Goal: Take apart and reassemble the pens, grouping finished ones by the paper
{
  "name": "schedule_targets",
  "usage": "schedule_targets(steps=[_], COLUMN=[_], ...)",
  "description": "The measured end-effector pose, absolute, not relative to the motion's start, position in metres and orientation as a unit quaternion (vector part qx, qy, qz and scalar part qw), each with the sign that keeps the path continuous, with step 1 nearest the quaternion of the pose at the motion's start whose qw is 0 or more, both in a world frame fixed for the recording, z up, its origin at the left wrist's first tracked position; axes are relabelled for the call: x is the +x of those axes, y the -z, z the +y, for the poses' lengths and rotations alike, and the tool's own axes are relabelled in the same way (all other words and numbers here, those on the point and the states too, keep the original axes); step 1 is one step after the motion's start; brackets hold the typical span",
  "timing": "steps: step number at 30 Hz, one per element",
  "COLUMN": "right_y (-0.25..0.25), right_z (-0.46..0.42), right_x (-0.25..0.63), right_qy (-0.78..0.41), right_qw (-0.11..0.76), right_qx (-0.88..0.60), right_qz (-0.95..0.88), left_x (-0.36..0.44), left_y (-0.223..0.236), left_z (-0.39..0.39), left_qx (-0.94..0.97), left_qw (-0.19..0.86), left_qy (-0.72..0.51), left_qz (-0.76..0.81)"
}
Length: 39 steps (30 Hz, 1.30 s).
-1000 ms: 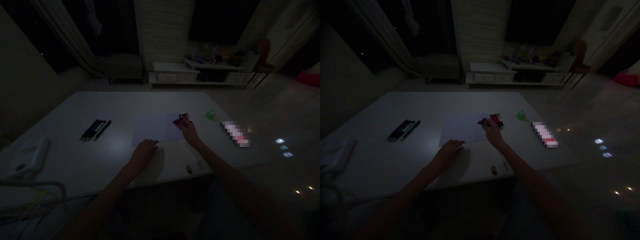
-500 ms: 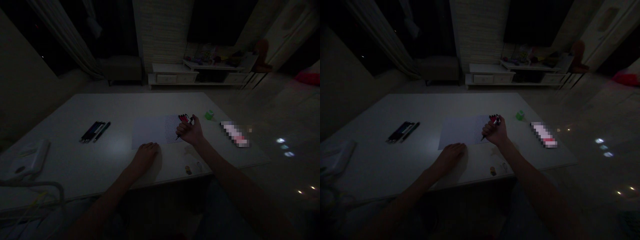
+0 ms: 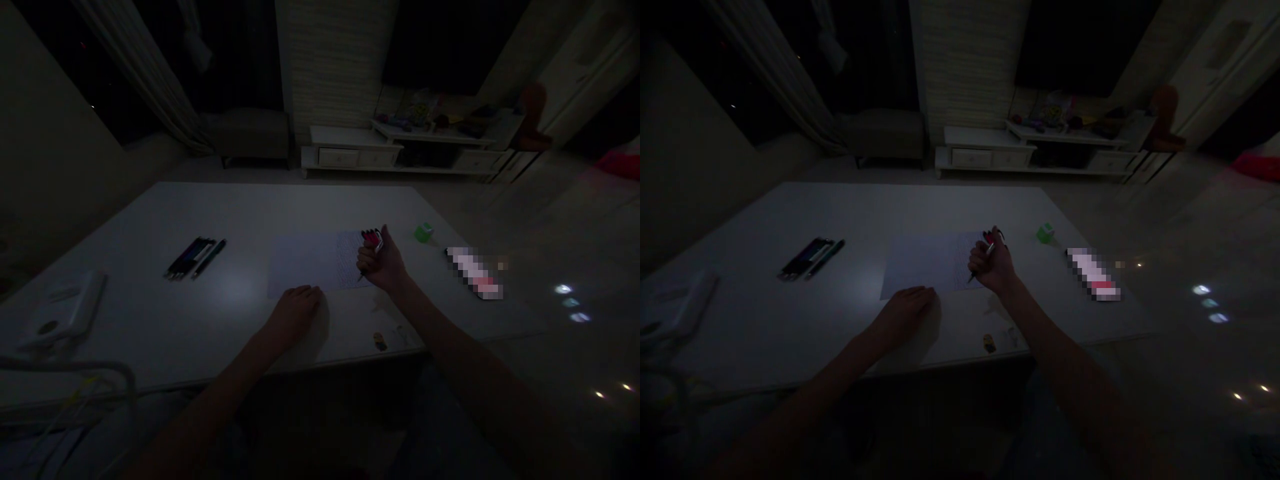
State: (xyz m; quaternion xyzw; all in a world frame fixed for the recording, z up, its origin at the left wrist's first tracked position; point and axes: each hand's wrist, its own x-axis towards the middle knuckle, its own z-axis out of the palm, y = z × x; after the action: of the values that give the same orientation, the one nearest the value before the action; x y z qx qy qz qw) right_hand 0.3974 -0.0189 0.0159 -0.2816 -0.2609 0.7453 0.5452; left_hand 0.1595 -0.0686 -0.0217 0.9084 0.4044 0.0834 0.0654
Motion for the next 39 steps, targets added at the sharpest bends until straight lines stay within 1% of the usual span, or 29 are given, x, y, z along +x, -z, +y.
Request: schedule_targets(steps=[2,4,7,8,12,15,18,24,26,39], right_y=[-0.014,-0.010,-0.002,0.001,0.012,0.020,0.029,0.045,0.047,0.045], right_z=[-0.013,-0.008,-0.006,-0.005,-0.004,-0.003,-0.004,-0.006,-0.006,-0.008], right_x=[0.395,0.392,0.387,0.385,0.380,0.373,0.365,0.356,0.355,0.352], right_qy=[-0.713,-0.680,-0.635,-0.612,-0.512,-0.490,-0.433,-0.348,-0.333,-0.336], right_qw=[0.547,0.529,0.450,0.436,0.460,0.431,0.413,0.450,0.449,0.439], right_qx=[-0.342,-0.407,-0.488,-0.506,-0.526,-0.537,-0.586,-0.626,-0.633,-0.637], right_qz=[-0.274,-0.306,-0.395,-0.424,-0.500,-0.535,-0.546,-0.534,-0.536,-0.538], left_x=[0.159,0.159,0.158,0.158,0.158,0.159,0.160,0.160,0.160,0.160], left_y=[0.023,0.024,0.025,0.026,0.027,0.027,0.026,0.029,0.029,0.029], left_z=[-0.068,-0.068,-0.067,-0.067,-0.067,-0.067,-0.067,-0.065,-0.066,-0.067], left_qx=[0.909,0.910,0.911,0.911,0.912,0.911,0.909,0.911,0.912,0.909], left_qw=[0.063,0.059,0.056,0.055,0.055,0.055,0.052,0.049,0.050,0.057], left_qy=[-0.083,-0.082,-0.082,-0.084,-0.096,-0.096,-0.091,-0.087,-0.086,-0.089], left_qz=[0.403,0.403,0.400,0.400,0.394,0.397,0.404,0.399,0.398,0.402])
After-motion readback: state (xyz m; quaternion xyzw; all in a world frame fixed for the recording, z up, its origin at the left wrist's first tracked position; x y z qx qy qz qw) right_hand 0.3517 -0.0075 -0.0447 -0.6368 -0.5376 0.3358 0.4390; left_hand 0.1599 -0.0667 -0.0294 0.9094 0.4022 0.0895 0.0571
